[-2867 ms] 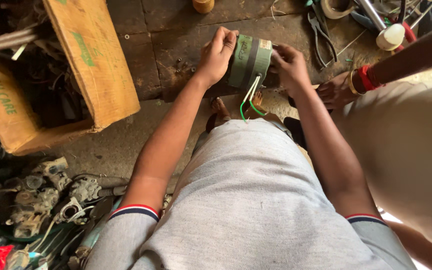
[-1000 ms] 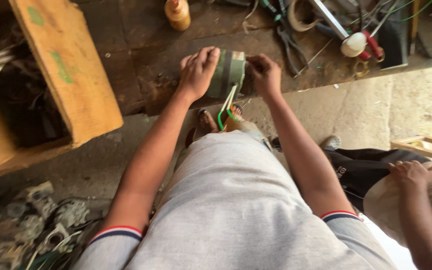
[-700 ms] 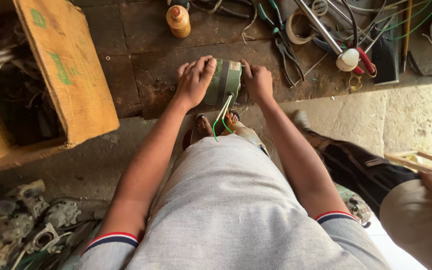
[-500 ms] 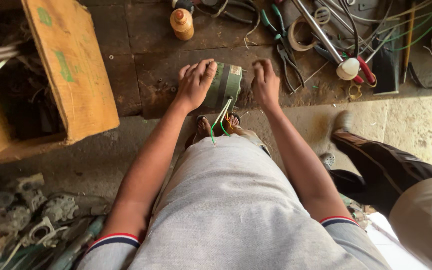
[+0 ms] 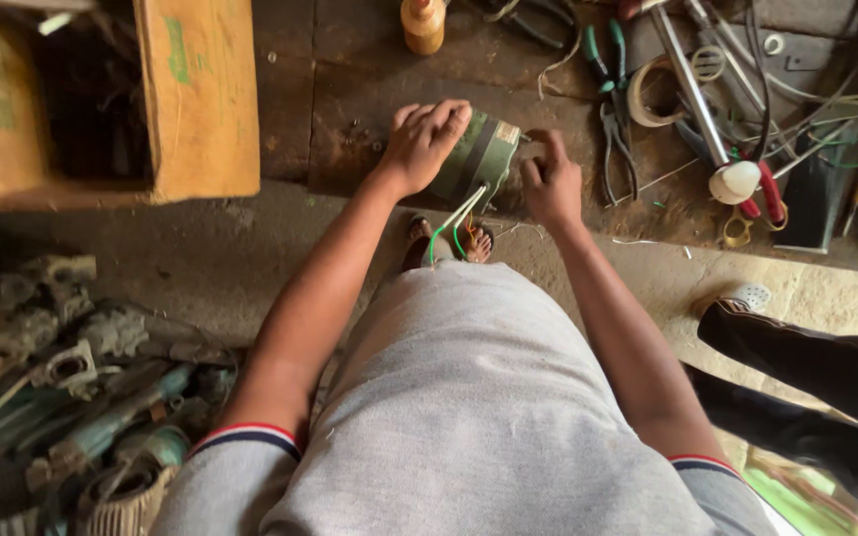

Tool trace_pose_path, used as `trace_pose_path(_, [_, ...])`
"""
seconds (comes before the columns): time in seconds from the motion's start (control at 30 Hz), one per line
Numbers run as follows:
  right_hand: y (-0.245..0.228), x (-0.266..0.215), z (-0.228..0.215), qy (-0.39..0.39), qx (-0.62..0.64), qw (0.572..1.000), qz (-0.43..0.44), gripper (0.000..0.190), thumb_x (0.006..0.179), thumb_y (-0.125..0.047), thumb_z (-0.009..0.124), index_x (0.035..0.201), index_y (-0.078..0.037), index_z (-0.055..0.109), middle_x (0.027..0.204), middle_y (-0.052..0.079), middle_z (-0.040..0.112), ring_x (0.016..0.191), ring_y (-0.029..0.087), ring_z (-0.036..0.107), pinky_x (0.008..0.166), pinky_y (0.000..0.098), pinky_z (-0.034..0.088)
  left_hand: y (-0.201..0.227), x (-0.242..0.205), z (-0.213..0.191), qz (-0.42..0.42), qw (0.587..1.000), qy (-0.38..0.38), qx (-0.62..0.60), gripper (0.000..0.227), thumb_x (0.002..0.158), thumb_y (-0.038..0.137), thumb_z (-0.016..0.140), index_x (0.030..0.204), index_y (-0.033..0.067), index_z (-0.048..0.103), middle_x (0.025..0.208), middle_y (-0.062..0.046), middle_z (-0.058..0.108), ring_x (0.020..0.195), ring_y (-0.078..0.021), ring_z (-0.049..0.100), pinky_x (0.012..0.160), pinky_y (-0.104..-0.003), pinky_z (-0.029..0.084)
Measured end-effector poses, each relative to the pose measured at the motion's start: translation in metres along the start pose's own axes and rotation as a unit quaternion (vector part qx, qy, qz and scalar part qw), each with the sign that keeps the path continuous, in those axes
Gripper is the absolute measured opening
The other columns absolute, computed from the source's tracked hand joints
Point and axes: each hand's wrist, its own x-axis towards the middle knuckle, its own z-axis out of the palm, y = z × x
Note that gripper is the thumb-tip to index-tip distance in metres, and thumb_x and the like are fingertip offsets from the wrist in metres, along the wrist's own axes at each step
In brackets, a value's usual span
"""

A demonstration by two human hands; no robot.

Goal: The person works on a small green electrical motor on a cluttered workbench. They repeatedly pick up and insert a metal shaft into the motor, adjust the wires, and handle small metal parts. The person continues to manipulate the motor and shaft throughout the clip.

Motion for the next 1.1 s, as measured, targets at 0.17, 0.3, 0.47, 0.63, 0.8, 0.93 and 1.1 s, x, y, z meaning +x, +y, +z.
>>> trace_pose_path(0.17, [0.008, -0.002, 0.008, 0.025, -0.014, 0.997, -0.070, 0.020, 0.097, -0.008, 0.064, 0.117, -0.011, 0.065, 0.089, 0.015, 0.076, 0.075, 0.028, 0.077, 0.069, 0.0367, 0.058, -0.010, -0.005, 0.005, -0.002, 1.000, 0.001, 0.000, 0.056, 0.110, 0.053, 0.029, 0.129, 0.0130, 0.063, 0.125, -0.008, 0.071, 0.125, -0.0274, 0.061, 0.113, -0.046, 0.029])
trace_pose_path(0.3, [0.010, -0.003, 0.004, -0.019, -0.012, 0.998, -0.064, 0.018, 0.099, -0.009, 0.064, 0.117, -0.012, 0.066, 0.085, 0.013, 0.076, 0.071, 0.024, 0.077, 0.065, 0.0345, 0.058, -0.007, -0.008, 0.007, 0.000, 1.000, 0.010, 0.009, 0.057, 0.110, 0.054, 0.028, 0.130, 0.0131, 0.062, 0.124, -0.009, 0.072, 0.123, -0.0282, 0.060, 0.112, -0.046, 0.029])
trace_pose_path(0.47, [0.007, 0.000, -0.003, -0.035, -0.038, 0.998, -0.020, 0.027, 0.099, -0.007, 0.060, 0.124, -0.014, 0.065, 0.080, 0.017, 0.074, 0.065, 0.026, 0.071, 0.060, 0.0394, 0.054, -0.004, -0.014, 0.004, -0.022, 1.000, 0.003, 0.007, 0.057, 0.107, 0.054, 0.027, 0.130, 0.0152, 0.062, 0.115, -0.007, 0.074, 0.122, -0.0261, 0.063, 0.114, -0.044, 0.031])
trace_pose_path(0.63, [-0.002, 0.002, -0.010, -0.005, -0.071, 0.996, 0.044, 0.031, 0.098, -0.007, 0.061, 0.128, -0.013, 0.062, 0.072, 0.019, 0.070, 0.058, 0.029, 0.066, 0.059, 0.0427, 0.051, -0.001, -0.012, 0.004, -0.015, 1.000, 0.018, 0.011, 0.056, 0.109, 0.054, 0.029, 0.131, 0.0138, 0.062, 0.120, -0.010, 0.072, 0.122, -0.0300, 0.060, 0.111, -0.045, 0.030])
trace_pose_path(0.8, [0.000, 0.006, -0.009, -0.048, -0.055, 0.997, 0.001, 0.021, 0.098, -0.010, 0.062, 0.120, -0.012, 0.065, 0.092, 0.019, 0.076, 0.066, 0.025, 0.073, 0.063, 0.0389, 0.056, -0.004, -0.017, 0.008, -0.008, 0.999, 0.028, 0.015, 0.057, 0.109, 0.054, 0.027, 0.131, 0.0142, 0.061, 0.123, -0.009, 0.072, 0.124, -0.0283, 0.062, 0.113, -0.047, 0.030])
trace_pose_path(0.93, [0.012, 0.009, -0.001, -0.066, 0.038, 0.995, -0.065, 0.020, 0.103, -0.012, 0.058, 0.121, -0.004, 0.058, 0.100, 0.016, 0.076, 0.077, 0.024, 0.076, 0.069, 0.0369, 0.058, -0.003, -0.014, 0.007, -0.015, 1.000, 0.022, 0.011, 0.058, 0.109, 0.055, 0.026, 0.132, 0.0144, 0.061, 0.124, -0.009, 0.072, 0.125, -0.0277, 0.062, 0.114, -0.047, 0.028])
trace_pose_path(1.1, [0.028, 0.017, 0.023, -0.008, 0.038, 0.999, -0.033, 0.023, 0.110, -0.025, 0.054, 0.111, -0.003, 0.063, 0.096, 0.015, 0.075, 0.079, 0.024, 0.071, 0.071, 0.0386, 0.056, -0.001, -0.010, 0.006, -0.035, 0.999, -0.005, 0.005, 0.060, 0.107, 0.057, 0.024, 0.132, 0.0144, 0.060, 0.125, -0.010, 0.071, 0.126, -0.0288, 0.059, 0.114, -0.050, 0.023])
